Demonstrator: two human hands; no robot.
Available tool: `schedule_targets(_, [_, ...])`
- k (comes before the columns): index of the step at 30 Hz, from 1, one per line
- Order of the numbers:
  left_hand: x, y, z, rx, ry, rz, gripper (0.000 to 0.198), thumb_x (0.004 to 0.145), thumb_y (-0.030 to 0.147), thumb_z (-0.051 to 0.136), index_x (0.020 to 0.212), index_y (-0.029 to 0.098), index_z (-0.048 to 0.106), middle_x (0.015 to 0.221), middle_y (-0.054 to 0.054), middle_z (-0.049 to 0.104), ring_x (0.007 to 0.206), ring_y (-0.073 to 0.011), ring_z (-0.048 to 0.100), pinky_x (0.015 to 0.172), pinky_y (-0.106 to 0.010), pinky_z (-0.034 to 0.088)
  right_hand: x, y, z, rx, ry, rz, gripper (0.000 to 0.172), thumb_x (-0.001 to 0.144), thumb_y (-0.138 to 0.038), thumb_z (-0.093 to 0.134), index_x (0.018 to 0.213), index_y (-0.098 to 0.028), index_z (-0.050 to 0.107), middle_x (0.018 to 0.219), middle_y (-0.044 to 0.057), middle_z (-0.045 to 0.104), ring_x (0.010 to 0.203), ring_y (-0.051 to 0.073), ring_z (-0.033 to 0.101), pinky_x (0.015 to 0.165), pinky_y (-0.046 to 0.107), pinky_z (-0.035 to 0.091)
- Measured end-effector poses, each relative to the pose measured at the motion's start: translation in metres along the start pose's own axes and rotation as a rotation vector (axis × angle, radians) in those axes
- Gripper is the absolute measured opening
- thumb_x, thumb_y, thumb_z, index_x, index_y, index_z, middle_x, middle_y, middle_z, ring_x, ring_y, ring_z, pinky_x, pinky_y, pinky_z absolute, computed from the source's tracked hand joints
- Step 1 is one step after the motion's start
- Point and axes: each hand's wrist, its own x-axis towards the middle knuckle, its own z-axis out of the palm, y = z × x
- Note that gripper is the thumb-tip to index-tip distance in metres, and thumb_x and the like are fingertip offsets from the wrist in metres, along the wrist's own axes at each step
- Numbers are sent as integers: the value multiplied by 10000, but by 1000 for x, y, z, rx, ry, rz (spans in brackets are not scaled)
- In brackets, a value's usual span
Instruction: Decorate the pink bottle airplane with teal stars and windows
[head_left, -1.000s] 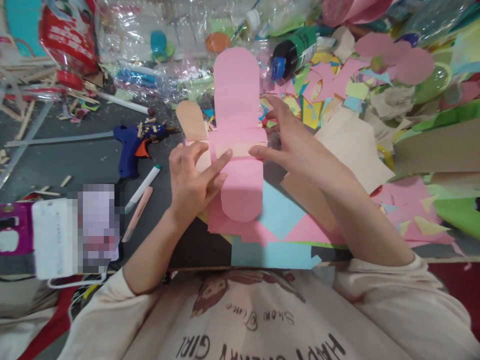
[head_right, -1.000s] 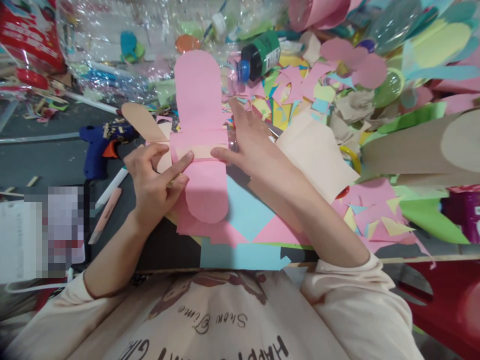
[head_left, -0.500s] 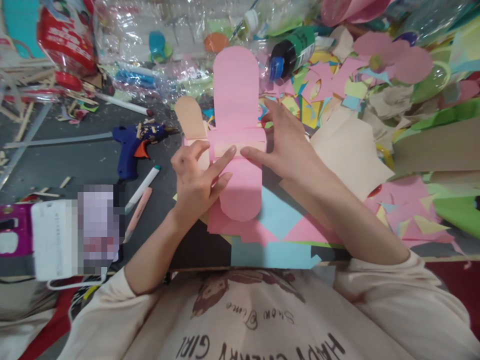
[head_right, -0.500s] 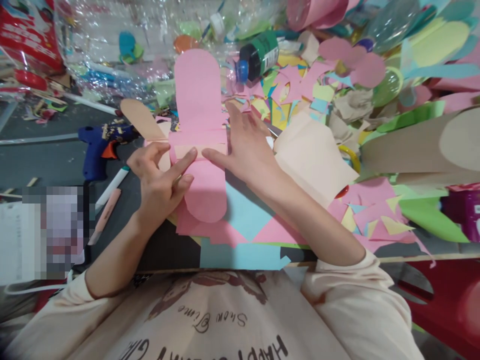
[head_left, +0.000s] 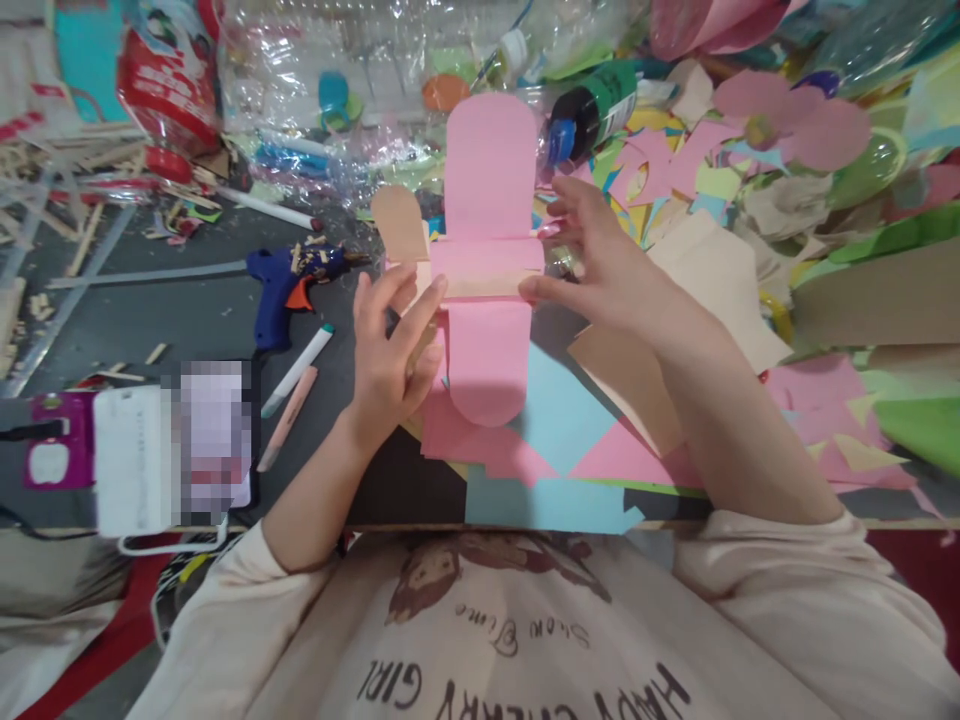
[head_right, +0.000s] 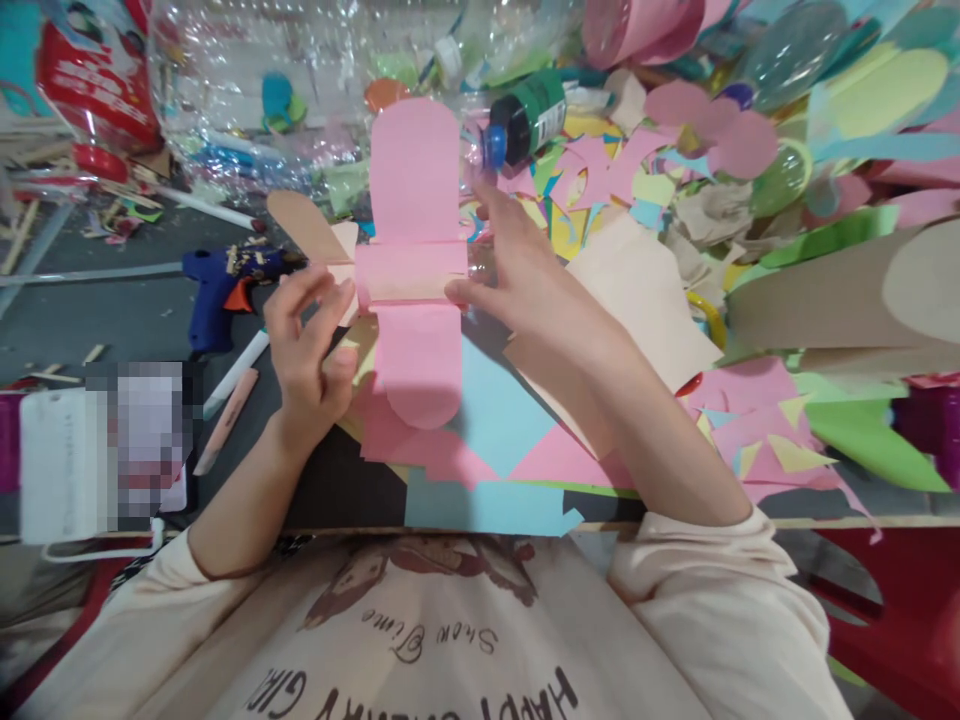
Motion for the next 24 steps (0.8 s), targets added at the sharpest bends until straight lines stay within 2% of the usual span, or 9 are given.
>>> schedule_targets(2, [5,0,-12,29,54,-12,446,1051,445,309,1455,346,471,1359,-66,542,1281,-227,544,1090,-415,445,2,0,0,-16,21,-12,795,812,-314,724,1501,-339,328,1530,89,438,1383,345,464,1136,580,437])
schedule_targets(4, [9,-1,-32,112,58,-123,368,1050,402,358,1328,342,592,1244,-39,612,1182,-208,597,1064,-404,450,4,3,0,-34,27,-39,805,810,-326,726,1506,-347,323,1530,80,437,1420,349,425,1157,587,417])
schedule_targets(6, [9,-2,-53,185,-61,-377,322,1034,418,394,1192,337,662,1161,-28,655,1175,-233,600,1047,-421,455,7,8,1,-51,35,-63,805,811,-339,725,1508,-357,323,1536,68,429,1444,350,400,1173,592,400])
schedule_targets(8, [3,-5,-71,300,-200,-562,288,994,391,442,1104,289,688,1035,-37,691,1043,-256,652,969,-451,491,10,12,3,-67,58,-73,779,827,-345,712,1504,-375,327,1552,57,415,1455,331,392,1195,566,385])
schedule_targets(11, [-13,-13,-82,434,-337,-677,311,933,366,472,1125,251,687,1052,-50,713,986,-282,675,872,-448,520,11,13,1,-90,49,-87,766,839,-351,712,1505,-338,334,1568,83,407,1458,303,397,1229,518,343])
schedule_targets(15, [-31,-28,-77,458,-377,-676,353,907,427,472,1126,262,695,1058,-63,715,978,-294,689,787,-436,508,8,0,-17,-141,-1,-110,729,868,-335,665,1501,-210,325,1574,162,401,1478,298,370,1225,538,310])
schedule_targets(19, [-30,-36,-70,407,-365,-650,287,913,436,492,1000,276,714,995,-41,705,1046,-281,682,821,-402,503,-2,-28,-38,-161,151,-119,433,912,-357,625,1325,-276,521,1448,108,548,1394,273,464,1166,511,390])
schedule_targets(22, [-17,-31,-74,440,-352,-580,298,939,384,480,1078,257,712,993,-59,696,967,-268,685,809,-410,519,-15,-50,-41,-67,227,-94,141,956,-369,573,977,-267,668,1122,67,713,1129,248,637,1017,454,509])
schedule_targets(24, [-3,-21,-78,415,-247,-492,303,965,359,484,1145,245,699,1022,-58,679,883,-229,669,795,-402,527,-27,-60,-30,52,221,-64,336,995,-394,504,728,-246,645,837,43,714,901,222,678,888,421,546])
